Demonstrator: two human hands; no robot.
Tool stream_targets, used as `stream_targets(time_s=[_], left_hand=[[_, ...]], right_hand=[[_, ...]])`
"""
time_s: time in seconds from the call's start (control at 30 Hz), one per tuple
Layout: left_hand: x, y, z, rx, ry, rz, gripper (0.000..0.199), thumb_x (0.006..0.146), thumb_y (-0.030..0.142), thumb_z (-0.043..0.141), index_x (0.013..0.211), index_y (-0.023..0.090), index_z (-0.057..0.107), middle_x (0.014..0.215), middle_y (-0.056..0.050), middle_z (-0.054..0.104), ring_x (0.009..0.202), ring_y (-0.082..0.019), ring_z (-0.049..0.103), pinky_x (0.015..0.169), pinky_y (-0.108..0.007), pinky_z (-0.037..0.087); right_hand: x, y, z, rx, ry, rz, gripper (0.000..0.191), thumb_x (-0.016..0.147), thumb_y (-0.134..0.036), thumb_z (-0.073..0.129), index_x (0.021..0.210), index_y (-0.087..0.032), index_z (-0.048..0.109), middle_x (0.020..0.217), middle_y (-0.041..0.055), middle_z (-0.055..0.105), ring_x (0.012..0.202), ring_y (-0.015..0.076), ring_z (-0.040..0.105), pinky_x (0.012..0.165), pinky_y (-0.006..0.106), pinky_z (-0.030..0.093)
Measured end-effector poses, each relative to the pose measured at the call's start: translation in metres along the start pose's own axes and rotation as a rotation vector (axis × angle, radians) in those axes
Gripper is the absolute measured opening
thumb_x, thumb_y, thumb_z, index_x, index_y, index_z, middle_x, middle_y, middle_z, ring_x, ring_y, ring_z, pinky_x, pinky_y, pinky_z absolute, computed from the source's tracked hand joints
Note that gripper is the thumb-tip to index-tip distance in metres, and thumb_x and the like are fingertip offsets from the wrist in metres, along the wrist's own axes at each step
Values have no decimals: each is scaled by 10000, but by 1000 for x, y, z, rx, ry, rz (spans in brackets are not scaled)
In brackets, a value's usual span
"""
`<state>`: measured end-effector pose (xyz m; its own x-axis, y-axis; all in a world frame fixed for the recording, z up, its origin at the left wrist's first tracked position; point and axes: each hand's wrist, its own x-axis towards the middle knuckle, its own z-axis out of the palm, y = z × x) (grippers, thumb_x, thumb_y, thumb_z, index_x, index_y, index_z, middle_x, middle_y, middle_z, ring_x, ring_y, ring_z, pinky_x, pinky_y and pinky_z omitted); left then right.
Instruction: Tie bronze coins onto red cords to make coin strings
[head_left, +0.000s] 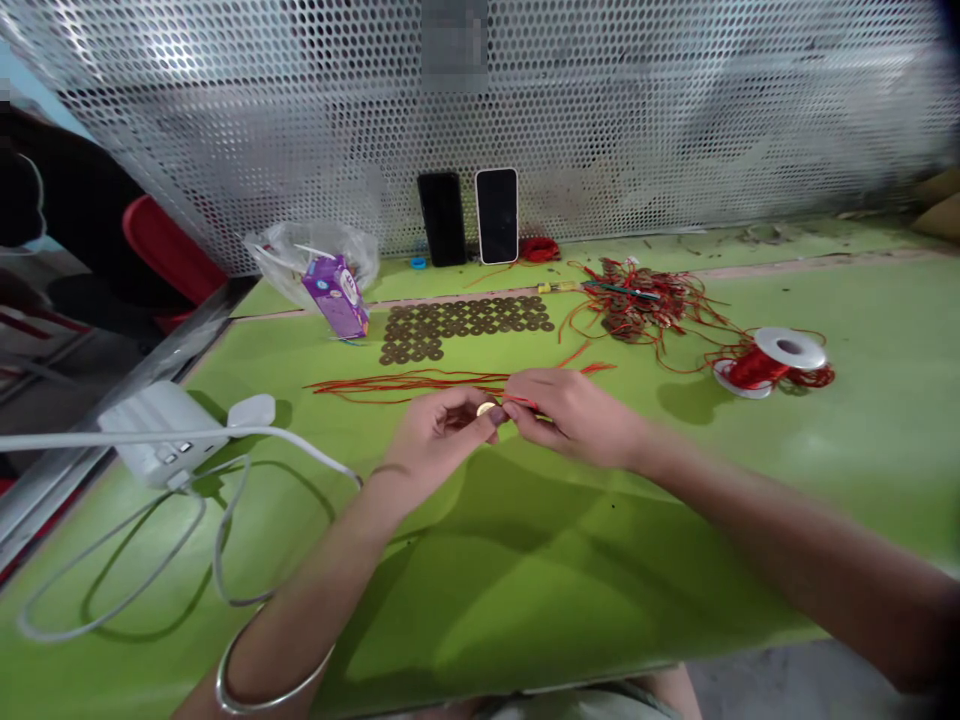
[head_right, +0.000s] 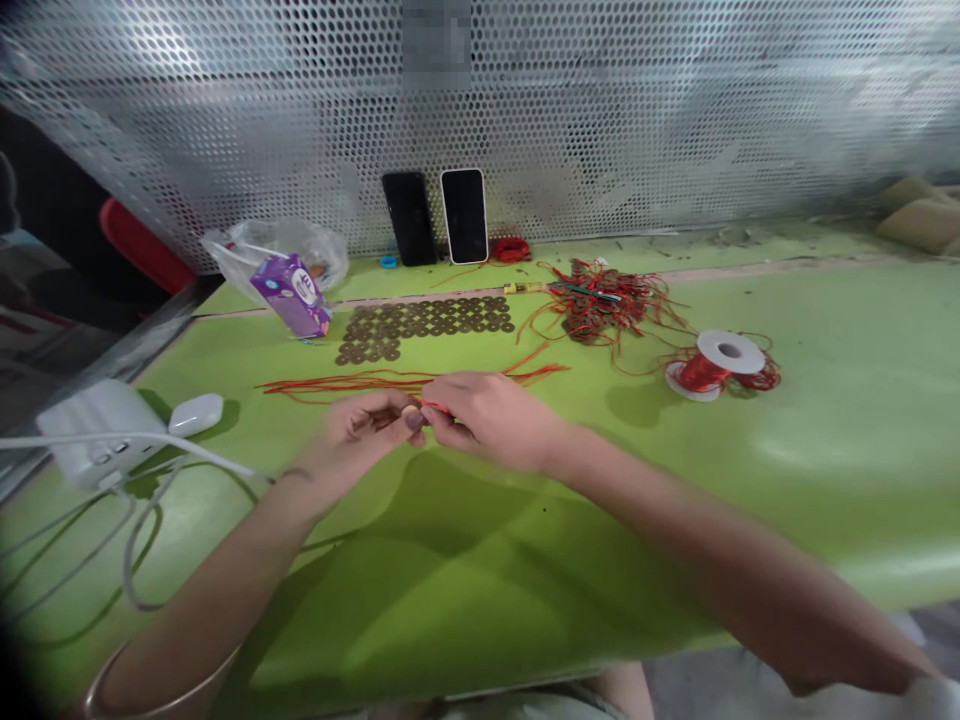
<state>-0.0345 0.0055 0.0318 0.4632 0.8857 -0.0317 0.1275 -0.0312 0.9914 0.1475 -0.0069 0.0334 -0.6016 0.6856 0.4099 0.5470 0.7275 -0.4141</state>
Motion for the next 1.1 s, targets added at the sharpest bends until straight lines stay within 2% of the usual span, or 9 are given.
stream_targets(time_s=[0.17, 0.27, 0.37, 0.57, 0.73, 0.83, 0.97, 1.03, 1.1], left_hand=[[0, 3, 3, 8, 43, -12, 137, 648, 241, 669, 566, 147, 611, 531, 13, 592, 533, -99, 531, 518, -212, 410], [1, 4, 3, -73, 107, -37, 105, 627, 232, 687, 590, 152, 630, 511, 20, 608, 526, -104, 558, 551, -226, 446], [1, 3, 0, -223, 146, -58, 104, 630, 249, 706, 634, 164, 645, 500, 35, 613, 490, -98, 553, 544, -235, 461], [1, -2, -1, -506, 50, -124, 163, 655, 298, 721, 630, 161, 638, 464, 63, 544, 442, -69, 513, 504, -204, 453], [0, -3, 1, -548, 54, -175, 189, 671, 330, 722, 683, 147, 674, 457, 65, 505, 410, -42, 435, 456, -164, 428], [0, -3, 2, -533, 136, -186, 166, 666, 315, 729, 700, 160, 681, 484, 72, 523, 368, -20, 345, 444, -158, 429], [4, -5, -1, -458, 319, -95, 152, 664, 321, 730, 714, 189, 674, 749, 52, 661, 349, 7, 271, 464, -189, 465], [8, -8, -6, -306, 431, -5, 168, 674, 339, 724, 733, 187, 683, 725, 42, 656, 361, -10, 288, 448, -193, 443], [12, -12, -11, -91, 530, 84, 197, 695, 369, 708, 751, 181, 693, 666, 27, 636, 395, -42, 355, 428, -199, 402]], right_hand=[[-1, -1, -1, 135, -9, -4, 254, 957, -234, 367, 719, -173, 432, 675, 0, 453, 596, 114, 388, 577, 244, 299], [-3, 3, 1, 328, 9, -12, 210, 959, -271, 364, 821, -159, 475, 743, 14, 507, 632, 113, 438, 598, 231, 344], [-4, 6, 8, 439, 9, -13, 172, 945, -213, 339, 887, -152, 490, 799, 33, 536, 684, 124, 474, 641, 240, 384], [0, 4, 28, 366, -126, 117, 192, 891, -94, 345, 828, -156, 515, 761, 38, 563, 657, 128, 500, 655, 250, 410], [2, -5, 36, 244, -254, 188, 211, 912, -140, 373, 832, -132, 568, 760, 57, 612, 621, 127, 526, 629, 250, 411], [1, -11, 31, 163, -344, 173, 251, 923, -146, 377, 803, -129, 597, 752, 54, 625, 636, 127, 533, 652, 255, 411], [-2, -20, 17, 144, -388, 81, 281, 946, -192, 395, 772, -137, 609, 710, 34, 608, 621, 123, 515, 626, 250, 404], [-6, -24, 6, 206, -329, 60, 276, 955, -204, 399, 811, -137, 625, 725, 30, 606, 646, 124, 532, 635, 248, 421], [-10, -26, -7, 272, -201, 53, 270, 959, -195, 400, 866, -139, 646, 805, 47, 612, 746, 134, 570, 707, 257, 454]])
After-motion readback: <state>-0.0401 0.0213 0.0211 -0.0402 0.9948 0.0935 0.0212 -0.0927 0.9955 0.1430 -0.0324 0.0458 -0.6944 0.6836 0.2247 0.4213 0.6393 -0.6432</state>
